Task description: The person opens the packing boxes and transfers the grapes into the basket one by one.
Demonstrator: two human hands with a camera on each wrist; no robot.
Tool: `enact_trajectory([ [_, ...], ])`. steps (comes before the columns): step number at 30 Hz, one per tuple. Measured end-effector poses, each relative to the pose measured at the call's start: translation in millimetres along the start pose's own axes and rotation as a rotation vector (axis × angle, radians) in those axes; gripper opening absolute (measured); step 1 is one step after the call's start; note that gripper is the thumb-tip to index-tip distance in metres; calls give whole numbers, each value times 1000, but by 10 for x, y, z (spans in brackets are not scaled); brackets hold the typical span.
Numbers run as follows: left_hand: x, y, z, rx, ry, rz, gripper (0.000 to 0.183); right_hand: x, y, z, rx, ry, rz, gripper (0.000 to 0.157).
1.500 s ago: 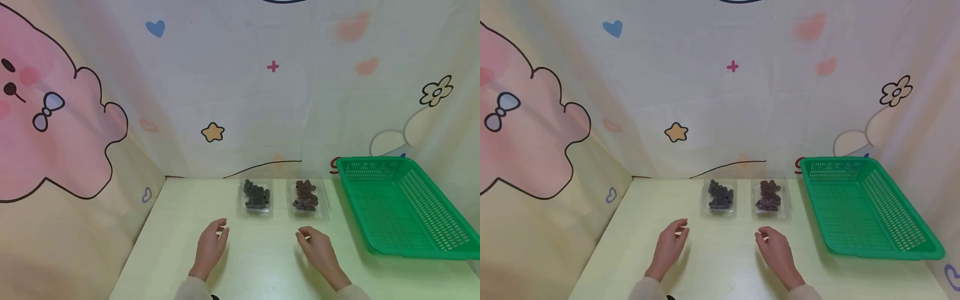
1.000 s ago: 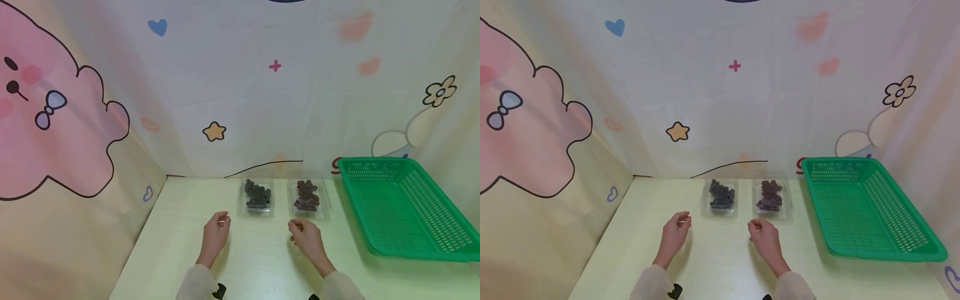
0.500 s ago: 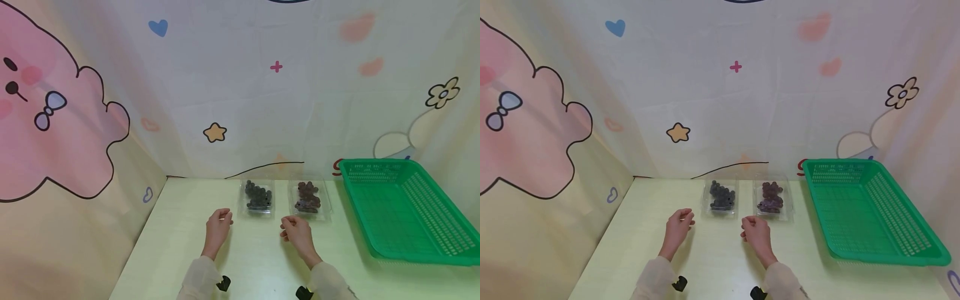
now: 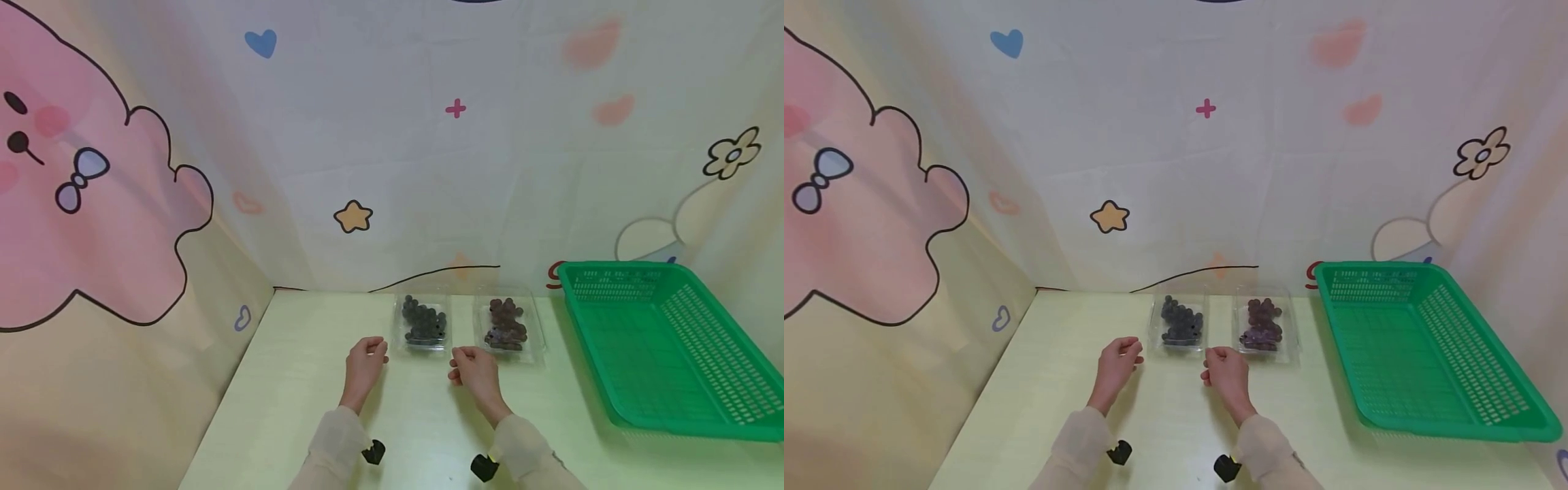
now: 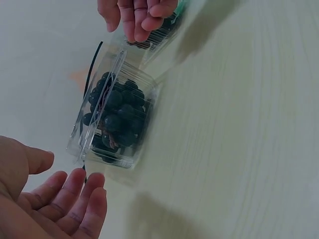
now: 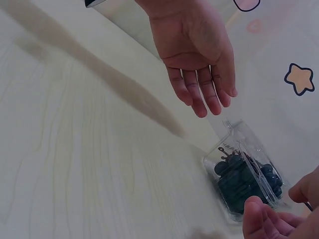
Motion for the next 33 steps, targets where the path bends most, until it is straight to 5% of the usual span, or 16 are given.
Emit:
enact_trajectory([
  [14,119,200,145,11,-22,-83,30,-55,151,124,-70,70,21,33],
  [33,234,166,259,18,-169,-184,32,-117,196,230,-64,199,73,32],
])
Point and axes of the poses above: each hand's wrist, its own y-axis towards the middle knuckle, its own z-axis out of the palm, x = y × z, the point moved 9 cm from there along y, towards the middle knuckle, and after that the axes turned 12 degrees about -y, right-handed, at the moved point
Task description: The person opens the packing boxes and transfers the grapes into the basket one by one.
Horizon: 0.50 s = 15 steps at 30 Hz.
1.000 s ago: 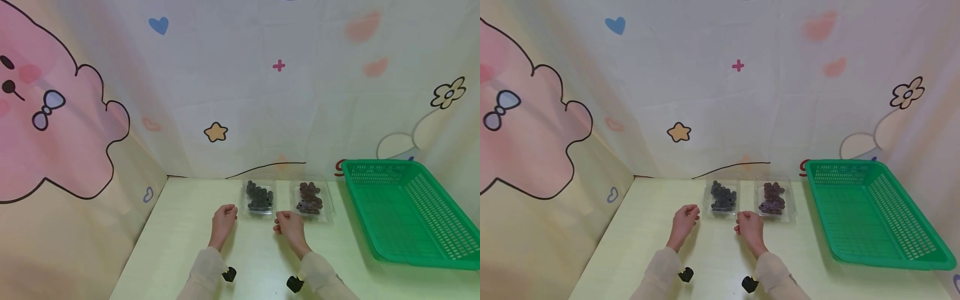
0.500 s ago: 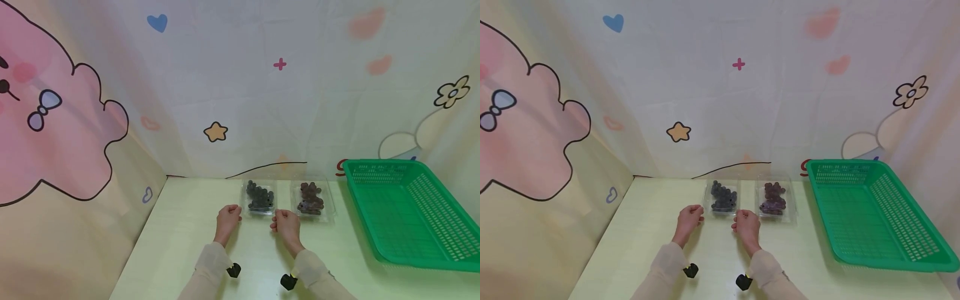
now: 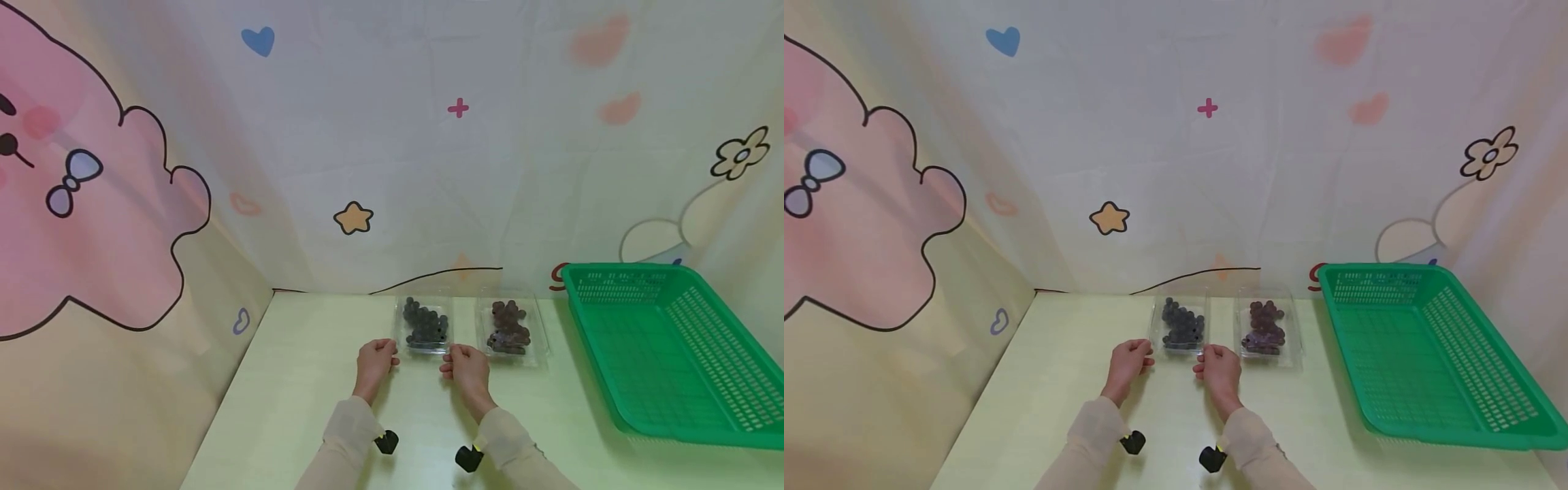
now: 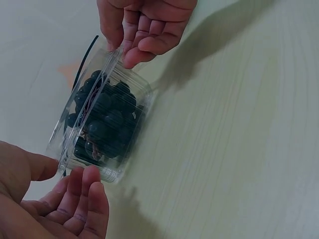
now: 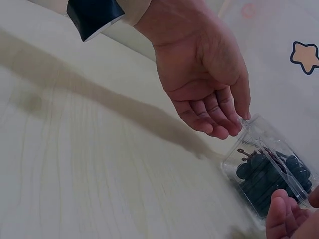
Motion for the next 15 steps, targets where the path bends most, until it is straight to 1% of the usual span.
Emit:
enact_trajectory([
  [5,3,12,14,-5,-22,-5,30,17,-8,-6,19,51,14,32],
  [11,-7,12,8,-5,-43,9,28,-8,1,-1,45,79,30,32],
  [15,-18,1,6,5,-41,7,28,-10,6,-1,55,91,36,32],
])
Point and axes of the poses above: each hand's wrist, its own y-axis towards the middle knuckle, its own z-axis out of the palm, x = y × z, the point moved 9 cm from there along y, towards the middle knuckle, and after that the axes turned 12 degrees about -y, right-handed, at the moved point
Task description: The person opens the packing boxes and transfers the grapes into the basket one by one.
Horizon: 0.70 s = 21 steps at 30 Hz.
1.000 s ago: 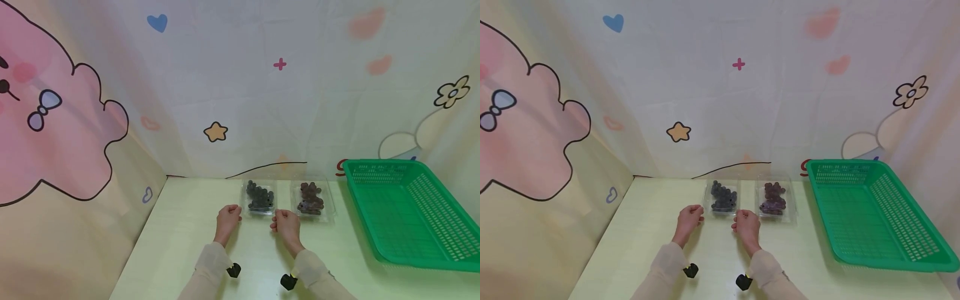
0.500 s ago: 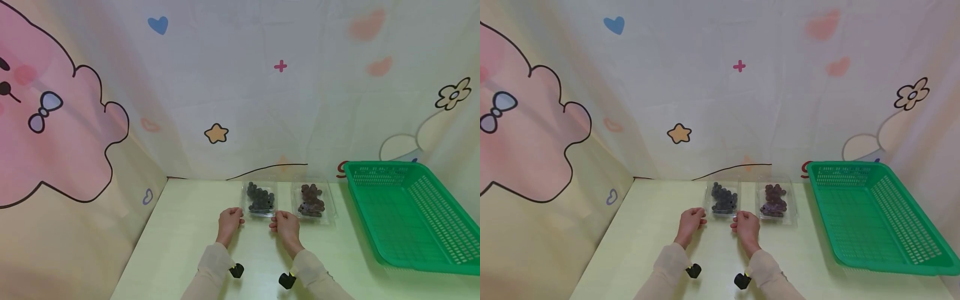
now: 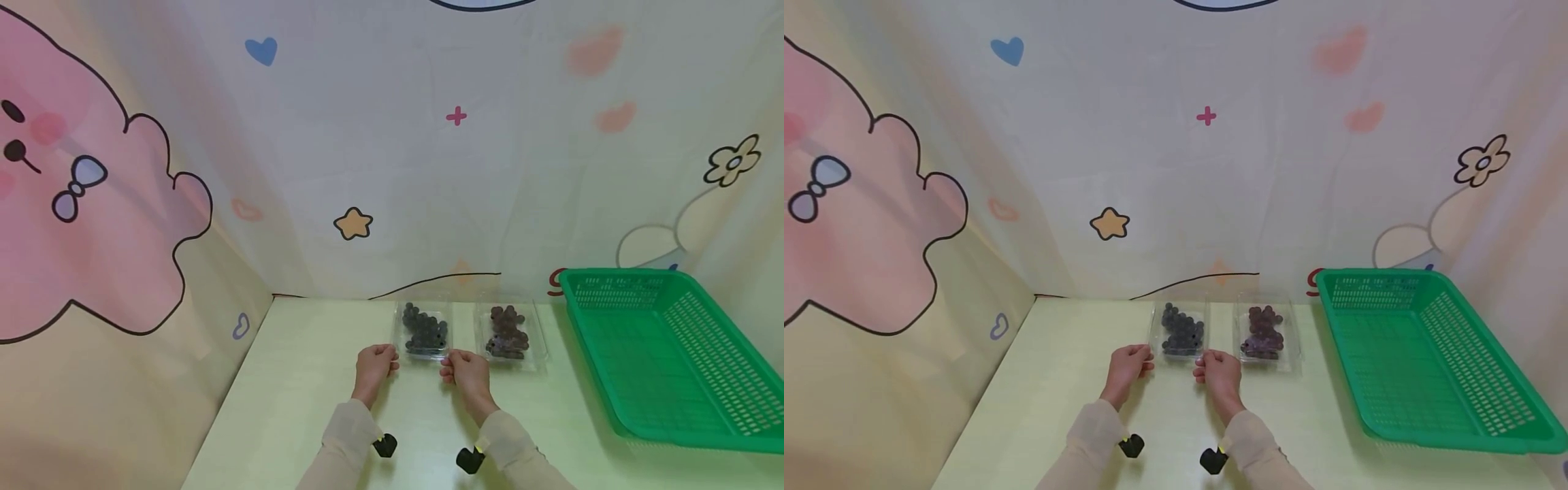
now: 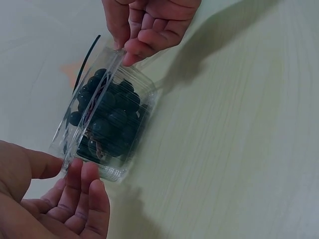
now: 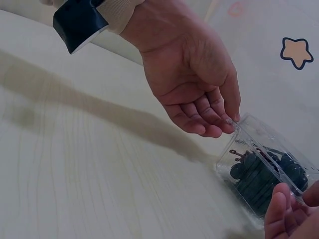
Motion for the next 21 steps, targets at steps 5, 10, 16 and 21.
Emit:
enact_trajectory([
  [5,-2,-25,-3,18,7,-10,29,-6,-29,-7,9,-4,1,32],
  [10,0,-45,-5,34,27,-21,29,-5,-40,-27,9,3,-6,29],
  [16,24,-79,-17,43,46,-30,26,-49,-57,-37,17,1,0,28],
  [21,27,-107,-19,62,43,-24,24,-76,-94,-54,28,8,15,29],
])
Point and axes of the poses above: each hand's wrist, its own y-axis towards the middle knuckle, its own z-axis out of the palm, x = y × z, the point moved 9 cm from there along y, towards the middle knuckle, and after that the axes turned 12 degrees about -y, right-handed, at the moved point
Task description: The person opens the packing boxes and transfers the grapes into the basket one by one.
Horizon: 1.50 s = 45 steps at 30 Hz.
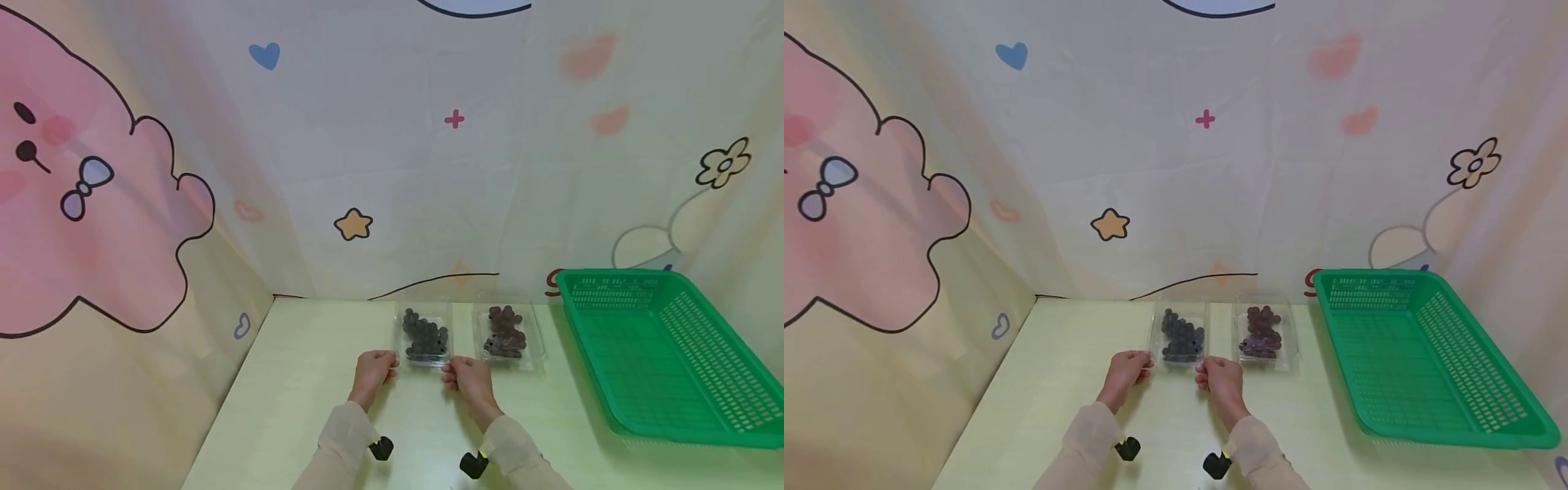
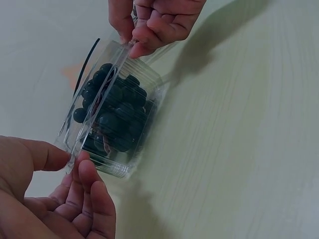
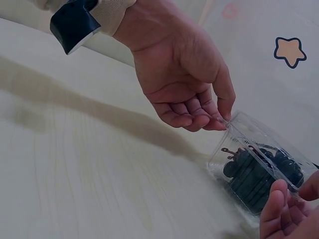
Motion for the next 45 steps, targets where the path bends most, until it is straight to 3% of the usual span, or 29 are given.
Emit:
enact_trajectory([
  [13,40,-94,-18,68,25,-10,19,-81,-100,-36,42,-1,24,28],
  [45,78,-354,-26,136,97,-36,15,-138,-345,-145,132,-42,59,24],
])
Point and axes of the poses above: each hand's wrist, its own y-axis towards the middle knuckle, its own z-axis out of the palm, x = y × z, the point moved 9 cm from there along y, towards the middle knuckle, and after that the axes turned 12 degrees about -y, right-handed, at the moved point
